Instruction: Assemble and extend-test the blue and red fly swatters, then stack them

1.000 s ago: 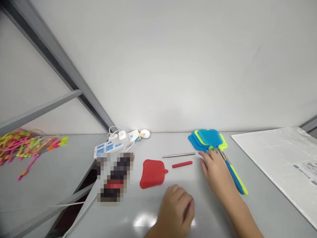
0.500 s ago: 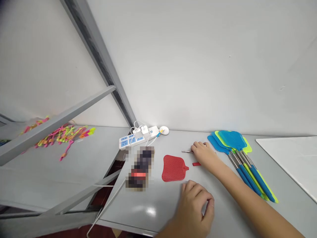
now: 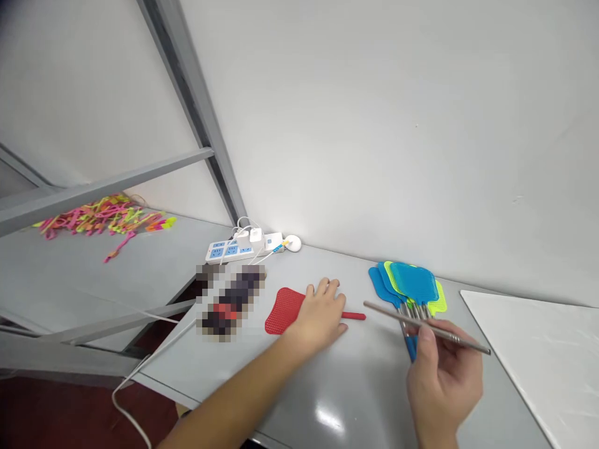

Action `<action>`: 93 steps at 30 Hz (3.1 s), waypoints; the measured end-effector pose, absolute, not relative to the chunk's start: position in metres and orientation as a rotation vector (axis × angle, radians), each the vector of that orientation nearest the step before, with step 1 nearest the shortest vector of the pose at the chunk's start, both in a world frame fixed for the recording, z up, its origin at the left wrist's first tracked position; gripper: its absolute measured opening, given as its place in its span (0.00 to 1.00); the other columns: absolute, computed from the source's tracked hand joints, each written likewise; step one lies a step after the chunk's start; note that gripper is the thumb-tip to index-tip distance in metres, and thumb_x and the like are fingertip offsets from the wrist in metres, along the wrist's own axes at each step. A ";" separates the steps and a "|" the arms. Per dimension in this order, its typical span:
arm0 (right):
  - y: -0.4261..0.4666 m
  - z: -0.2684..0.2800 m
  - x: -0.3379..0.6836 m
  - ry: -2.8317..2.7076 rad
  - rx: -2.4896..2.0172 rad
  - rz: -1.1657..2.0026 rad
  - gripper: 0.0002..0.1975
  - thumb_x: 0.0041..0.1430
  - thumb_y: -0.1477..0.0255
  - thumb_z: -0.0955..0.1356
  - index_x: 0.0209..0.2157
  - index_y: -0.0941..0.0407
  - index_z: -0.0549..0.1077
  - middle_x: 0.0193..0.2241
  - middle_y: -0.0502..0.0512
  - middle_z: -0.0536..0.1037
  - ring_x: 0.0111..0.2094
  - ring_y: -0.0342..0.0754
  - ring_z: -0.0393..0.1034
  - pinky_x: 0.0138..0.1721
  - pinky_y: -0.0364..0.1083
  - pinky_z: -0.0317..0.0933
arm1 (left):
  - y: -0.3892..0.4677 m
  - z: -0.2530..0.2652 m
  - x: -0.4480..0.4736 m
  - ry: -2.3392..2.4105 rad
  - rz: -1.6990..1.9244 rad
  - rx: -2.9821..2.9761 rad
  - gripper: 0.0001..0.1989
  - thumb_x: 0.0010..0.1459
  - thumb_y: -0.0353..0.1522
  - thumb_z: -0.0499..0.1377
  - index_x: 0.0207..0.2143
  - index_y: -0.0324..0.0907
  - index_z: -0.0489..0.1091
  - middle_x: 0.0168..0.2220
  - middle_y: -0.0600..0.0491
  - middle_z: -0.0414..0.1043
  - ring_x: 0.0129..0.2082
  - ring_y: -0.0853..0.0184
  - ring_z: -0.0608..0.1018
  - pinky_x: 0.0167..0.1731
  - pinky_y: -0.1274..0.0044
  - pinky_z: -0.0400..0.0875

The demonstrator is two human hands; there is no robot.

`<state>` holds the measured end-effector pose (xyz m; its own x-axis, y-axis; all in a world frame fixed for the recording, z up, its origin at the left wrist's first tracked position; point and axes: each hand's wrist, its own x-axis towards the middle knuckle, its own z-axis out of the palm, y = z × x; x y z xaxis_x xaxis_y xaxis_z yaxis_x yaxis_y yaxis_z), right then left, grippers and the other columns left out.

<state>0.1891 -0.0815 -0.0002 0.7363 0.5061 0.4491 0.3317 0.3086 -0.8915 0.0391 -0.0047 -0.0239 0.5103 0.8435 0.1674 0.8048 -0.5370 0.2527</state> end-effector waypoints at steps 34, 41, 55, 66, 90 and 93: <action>-0.098 0.000 0.152 -0.762 -1.002 -0.003 0.05 0.60 0.71 0.64 0.38 0.52 0.62 0.23 0.44 0.67 0.19 0.46 0.66 0.19 0.47 0.61 | -0.014 -0.029 0.024 0.790 1.369 2.458 0.18 0.62 0.21 0.53 0.51 0.44 0.69 0.38 0.49 0.71 0.39 0.62 0.67 0.40 0.71 0.67; -0.092 0.004 0.159 -0.872 -0.999 0.035 0.04 0.63 0.71 0.63 0.40 0.53 0.62 0.27 0.46 0.70 0.20 0.43 0.66 0.24 0.47 0.62 | -0.008 -0.034 0.022 0.803 1.338 2.455 0.16 0.64 0.23 0.54 0.50 0.44 0.70 0.39 0.49 0.72 0.40 0.62 0.67 0.40 0.71 0.67; -0.097 0.036 0.183 -1.211 -1.447 0.150 0.06 0.64 0.67 0.65 0.42 0.51 0.67 0.34 0.50 0.72 0.29 0.44 0.69 0.31 0.46 0.66 | -0.015 -0.042 0.030 0.668 1.190 2.330 0.08 0.66 0.30 0.55 0.45 0.42 0.71 0.34 0.50 0.75 0.36 0.64 0.71 0.38 0.72 0.67; -0.078 0.067 0.173 -1.445 -1.520 0.235 0.03 0.65 0.68 0.64 0.37 0.51 0.67 0.33 0.49 0.73 0.33 0.44 0.68 0.33 0.45 0.64 | -0.024 -0.041 0.034 0.780 1.077 2.073 0.07 0.66 0.34 0.54 0.41 0.42 0.70 0.31 0.53 0.72 0.31 0.67 0.72 0.34 0.76 0.65; -0.040 0.020 0.132 -1.124 -1.143 0.957 0.24 0.64 0.56 0.64 0.19 0.54 0.57 0.18 0.44 0.56 0.21 0.41 0.53 0.23 0.43 0.53 | -0.025 -0.044 0.041 0.830 0.799 1.598 0.05 0.58 0.31 0.56 0.31 0.39 0.69 0.27 0.53 0.69 0.28 0.66 0.71 0.25 0.78 0.59; -0.038 0.012 0.131 -1.126 -1.154 0.905 0.23 0.65 0.56 0.63 0.20 0.54 0.56 0.18 0.44 0.54 0.20 0.41 0.51 0.22 0.44 0.50 | -0.027 -0.045 0.047 0.796 0.769 1.456 0.08 0.59 0.33 0.55 0.35 0.37 0.69 0.28 0.53 0.69 0.29 0.67 0.70 0.25 0.78 0.61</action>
<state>0.1308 -0.0375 0.0119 0.2220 0.9551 0.1965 0.0141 0.1983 -0.9800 0.0472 -0.0272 -0.0454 0.5400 0.8416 -0.0004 0.0284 -0.0177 0.9994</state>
